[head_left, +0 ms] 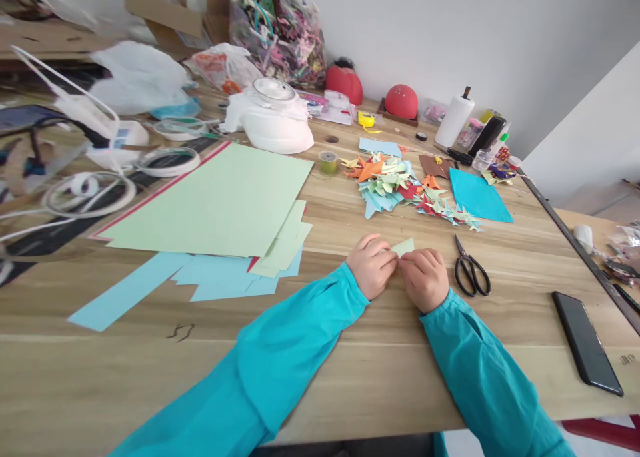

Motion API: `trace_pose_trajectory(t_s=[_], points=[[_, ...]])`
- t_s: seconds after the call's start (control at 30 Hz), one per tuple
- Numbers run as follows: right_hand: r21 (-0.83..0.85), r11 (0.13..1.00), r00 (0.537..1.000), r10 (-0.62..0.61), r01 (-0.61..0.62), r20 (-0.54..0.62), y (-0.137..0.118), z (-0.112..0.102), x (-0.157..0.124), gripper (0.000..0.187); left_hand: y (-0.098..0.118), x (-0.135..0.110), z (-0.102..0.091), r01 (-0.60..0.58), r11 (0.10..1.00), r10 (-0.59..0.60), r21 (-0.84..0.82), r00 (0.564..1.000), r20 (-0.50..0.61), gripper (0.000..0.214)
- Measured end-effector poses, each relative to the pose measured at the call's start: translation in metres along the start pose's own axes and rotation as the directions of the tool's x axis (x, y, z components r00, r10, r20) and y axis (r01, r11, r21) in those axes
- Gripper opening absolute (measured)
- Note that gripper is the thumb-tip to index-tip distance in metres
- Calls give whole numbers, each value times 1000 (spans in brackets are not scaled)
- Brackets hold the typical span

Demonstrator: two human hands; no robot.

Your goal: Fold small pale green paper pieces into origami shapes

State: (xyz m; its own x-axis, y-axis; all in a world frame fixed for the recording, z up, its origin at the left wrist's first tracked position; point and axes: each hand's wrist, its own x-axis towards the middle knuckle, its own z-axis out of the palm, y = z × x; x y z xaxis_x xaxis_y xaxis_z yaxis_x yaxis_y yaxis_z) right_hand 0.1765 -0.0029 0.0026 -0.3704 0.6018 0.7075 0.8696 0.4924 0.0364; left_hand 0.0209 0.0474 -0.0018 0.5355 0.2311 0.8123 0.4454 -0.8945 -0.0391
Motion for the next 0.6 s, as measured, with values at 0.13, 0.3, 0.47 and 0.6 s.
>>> trace_pose_trajectory(t_s=[0.13,0.3,0.47,0.6], points=[[-30,999,1000,16,-16,1,0,0,-1,11,-4,-1,1,12,1000,-12,-2,1000,-28,16],[-38,998,999,49,-49,4,3,-1,-2,10,-14,-2,-4,-11,999,11,42,1000,-11,13],[-53,995,996,83,-84,-8,7,-4,-1,10,-30,-5,-10,8,995,-10,98,1000,19,14],[-55,994,995,98,-98,-12,7,-5,-1,10,-40,-8,-11,40,989,-44,139,999,26,16]])
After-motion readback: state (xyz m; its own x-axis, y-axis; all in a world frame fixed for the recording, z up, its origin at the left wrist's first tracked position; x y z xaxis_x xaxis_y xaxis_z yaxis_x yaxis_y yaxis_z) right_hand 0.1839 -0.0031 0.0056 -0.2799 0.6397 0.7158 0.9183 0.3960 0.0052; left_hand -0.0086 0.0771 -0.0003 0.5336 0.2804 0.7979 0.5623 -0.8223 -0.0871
